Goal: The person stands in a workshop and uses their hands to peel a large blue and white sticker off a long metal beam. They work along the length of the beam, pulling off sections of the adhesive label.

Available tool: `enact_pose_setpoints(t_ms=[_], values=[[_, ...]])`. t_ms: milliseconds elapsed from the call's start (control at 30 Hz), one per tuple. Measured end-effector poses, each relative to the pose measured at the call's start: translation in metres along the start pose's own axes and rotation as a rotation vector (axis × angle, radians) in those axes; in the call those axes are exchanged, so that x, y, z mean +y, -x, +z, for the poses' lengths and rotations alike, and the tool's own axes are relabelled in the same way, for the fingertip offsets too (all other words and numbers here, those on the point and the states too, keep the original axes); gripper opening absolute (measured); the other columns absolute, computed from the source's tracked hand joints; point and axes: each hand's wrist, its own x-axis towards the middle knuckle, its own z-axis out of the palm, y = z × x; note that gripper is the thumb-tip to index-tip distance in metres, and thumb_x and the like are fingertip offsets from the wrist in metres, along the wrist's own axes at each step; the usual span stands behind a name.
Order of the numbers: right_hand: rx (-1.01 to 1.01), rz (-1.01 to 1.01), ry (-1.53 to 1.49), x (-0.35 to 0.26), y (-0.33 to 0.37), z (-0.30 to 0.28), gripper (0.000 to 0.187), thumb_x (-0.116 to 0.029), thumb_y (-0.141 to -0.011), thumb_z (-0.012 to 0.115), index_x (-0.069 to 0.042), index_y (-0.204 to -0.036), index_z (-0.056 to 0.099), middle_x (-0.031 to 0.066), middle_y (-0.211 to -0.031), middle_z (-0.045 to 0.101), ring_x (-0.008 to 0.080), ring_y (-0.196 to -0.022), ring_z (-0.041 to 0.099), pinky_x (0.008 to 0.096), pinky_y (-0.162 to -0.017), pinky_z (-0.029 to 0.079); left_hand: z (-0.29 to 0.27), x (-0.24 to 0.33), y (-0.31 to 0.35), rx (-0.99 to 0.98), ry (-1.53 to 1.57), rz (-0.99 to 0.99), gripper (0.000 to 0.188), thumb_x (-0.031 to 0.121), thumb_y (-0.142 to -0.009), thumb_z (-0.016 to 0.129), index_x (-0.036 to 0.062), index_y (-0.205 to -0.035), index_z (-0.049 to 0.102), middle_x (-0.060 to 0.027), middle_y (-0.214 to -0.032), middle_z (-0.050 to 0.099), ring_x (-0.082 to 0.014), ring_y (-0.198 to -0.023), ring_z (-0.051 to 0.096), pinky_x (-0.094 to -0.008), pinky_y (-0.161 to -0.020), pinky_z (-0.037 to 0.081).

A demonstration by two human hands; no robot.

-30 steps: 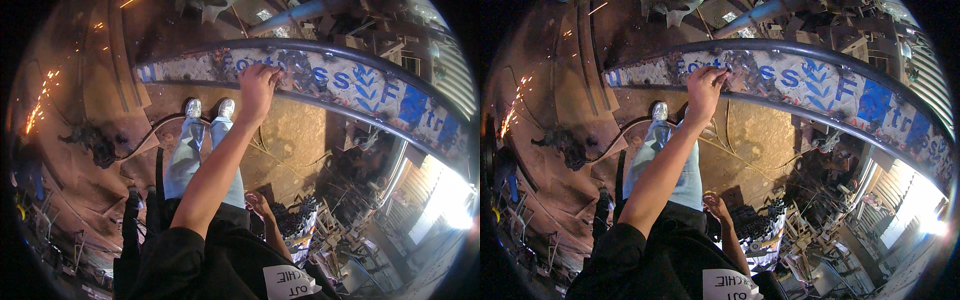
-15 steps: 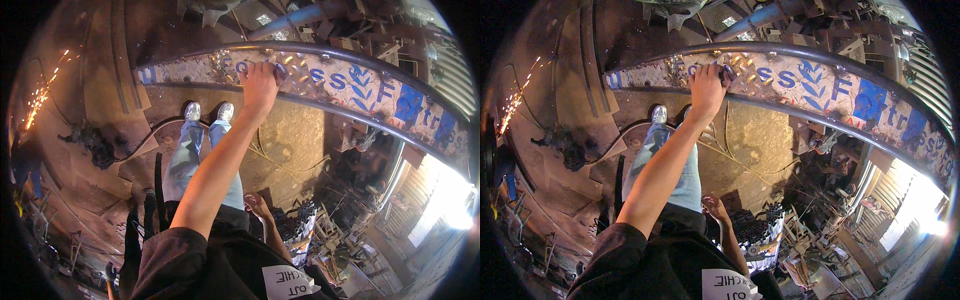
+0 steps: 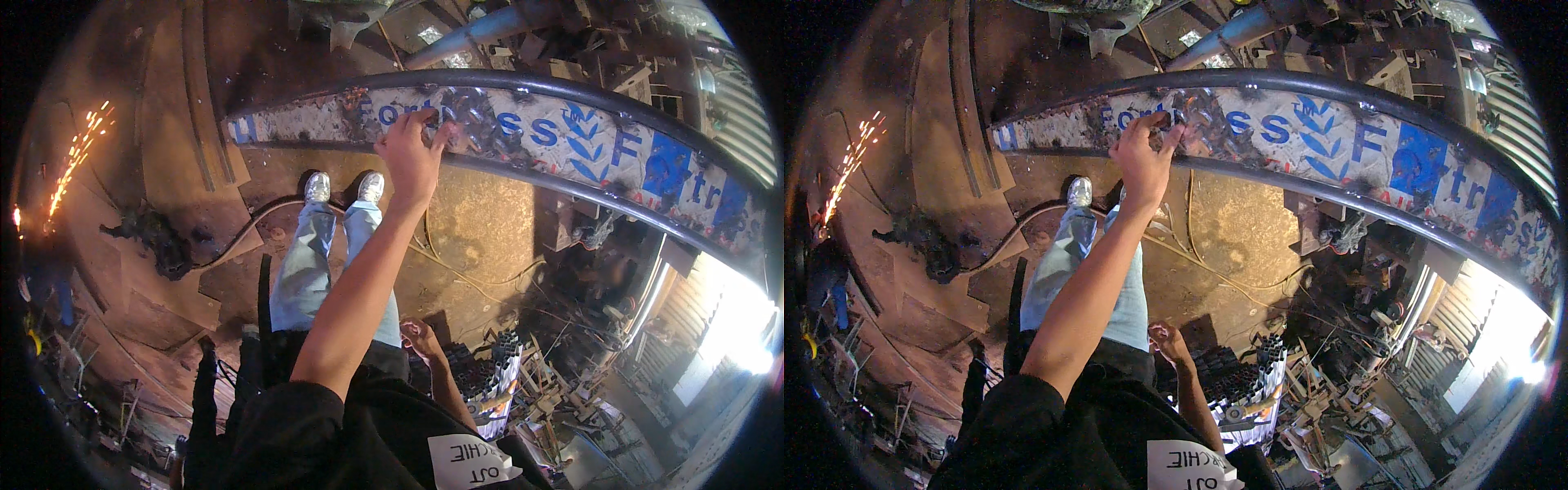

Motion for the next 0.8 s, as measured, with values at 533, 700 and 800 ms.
enact_pose_setpoints(t_ms=[533, 700, 800], values=[[-0.031, 0.026, -0.070, -0.002, -0.001, -0.005, 0.022, -0.023, -0.091, 0.059, -0.004, -0.101, 0.058, 0.0033, -0.081, 0.060, 0.0127, -0.073, 0.058, 0.0267, -0.061, 0.047, 0.007, 0.011, -0.014, 0.030, -0.282, 0.038, 0.014, 0.026, -0.074, 0.070, 0.0135, -0.080, 0.065, -0.0005, -0.080, 0.066, -0.0235, -0.085, 0.059, -0.0477, -0.086, 0.033], [-0.021, 0.026, -0.017, 0.003, -0.003, -0.004, 0.021, -0.022, -0.091, 0.058, -0.004, -0.101, 0.058, 0.0039, -0.081, 0.060, 0.0122, -0.072, 0.058, 0.0259, -0.061, 0.047, 0.009, 0.009, -0.009, 0.076, -0.152, -0.002, 0.015, 0.025, -0.077, 0.069, 0.0121, -0.085, 0.067, -0.0020, -0.082, 0.067, -0.0245, -0.087, 0.060, -0.0486, -0.082, 0.037], [-0.019, 0.029, -0.018, 0.003, -0.003, -0.003, 0.023, -0.024, -0.091, 0.058, -0.004, -0.102, 0.058, 0.0040, -0.081, 0.061, 0.0120, -0.073, 0.058, 0.0258, -0.062, 0.047, 0.002, 0.001, -0.012, -0.008, 0.075, -0.174, 0.012, 0.025, -0.076, 0.068, 0.0160, -0.084, 0.066, 0.0012, -0.087, 0.065, -0.0230, -0.089, 0.057, -0.0462, -0.086, 0.033]])
